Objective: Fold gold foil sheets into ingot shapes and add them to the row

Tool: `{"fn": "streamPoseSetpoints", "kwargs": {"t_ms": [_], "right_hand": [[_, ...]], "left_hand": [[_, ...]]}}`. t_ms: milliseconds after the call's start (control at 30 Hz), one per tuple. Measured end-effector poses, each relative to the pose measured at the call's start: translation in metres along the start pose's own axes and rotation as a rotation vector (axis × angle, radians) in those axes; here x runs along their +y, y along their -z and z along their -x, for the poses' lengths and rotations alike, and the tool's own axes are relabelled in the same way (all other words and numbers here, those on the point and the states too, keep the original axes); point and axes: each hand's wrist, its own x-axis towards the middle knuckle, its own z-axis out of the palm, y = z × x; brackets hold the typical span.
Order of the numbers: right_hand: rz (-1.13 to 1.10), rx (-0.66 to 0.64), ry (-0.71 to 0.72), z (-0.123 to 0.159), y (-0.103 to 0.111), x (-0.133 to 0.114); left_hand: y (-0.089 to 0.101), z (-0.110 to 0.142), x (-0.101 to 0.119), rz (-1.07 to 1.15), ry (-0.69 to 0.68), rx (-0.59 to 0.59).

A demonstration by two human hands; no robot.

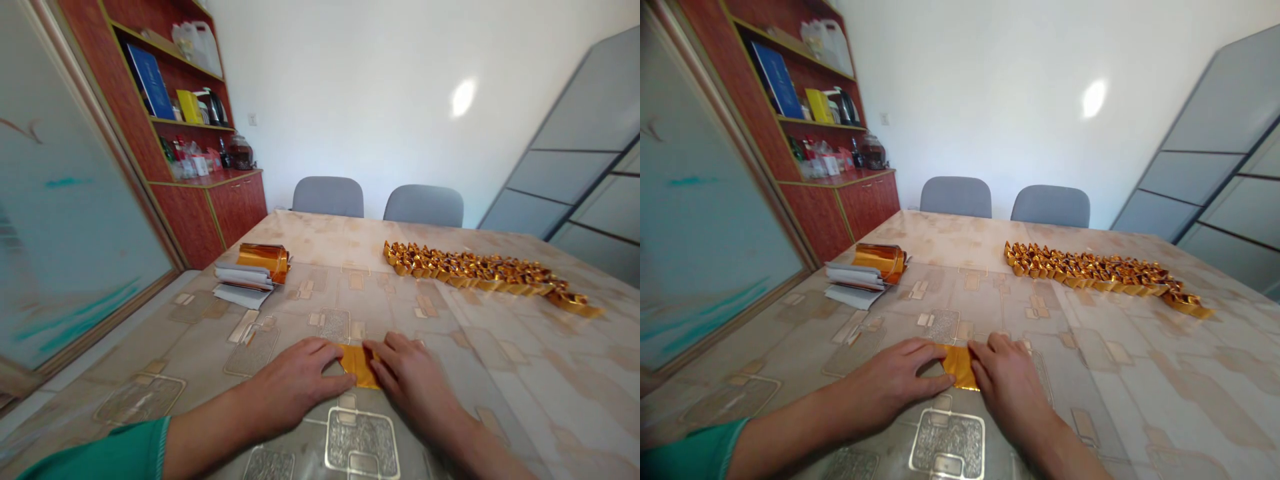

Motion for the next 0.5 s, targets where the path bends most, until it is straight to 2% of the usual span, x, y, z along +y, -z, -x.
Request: {"fn": "streamPoseSetpoints", "kwargs": {"t_ms": [100, 200, 267, 400, 500], "right_hand": [[-0.134, -0.004, -0.012, -0.005, 0.007, 0.02], [-0.283, -0.086, 0.073, -0.01, 0.015, 0.037], [-0.359, -0.132, 0.138, -0.012, 0.019, 0.043], [-0.381, -0.157, 0.259, -0.015, 0.023, 0.038], [-0.347, -0.106, 0.326, -0.018, 0.022, 0.027]], "left_hand": [[0.003, -0.006, -0.012, 0.07, -0.003, 0.007], [0.004, -0.016, -0.024, 0.17, -0.017, -0.027], [0.002, -0.023, -0.03, 0.253, -0.025, -0.009], [-0.008, -0.035, -0.039, 0.326, -0.038, 0.009], [-0.012, -0.039, -0.044, 0.34, -0.066, -0.004]]}}
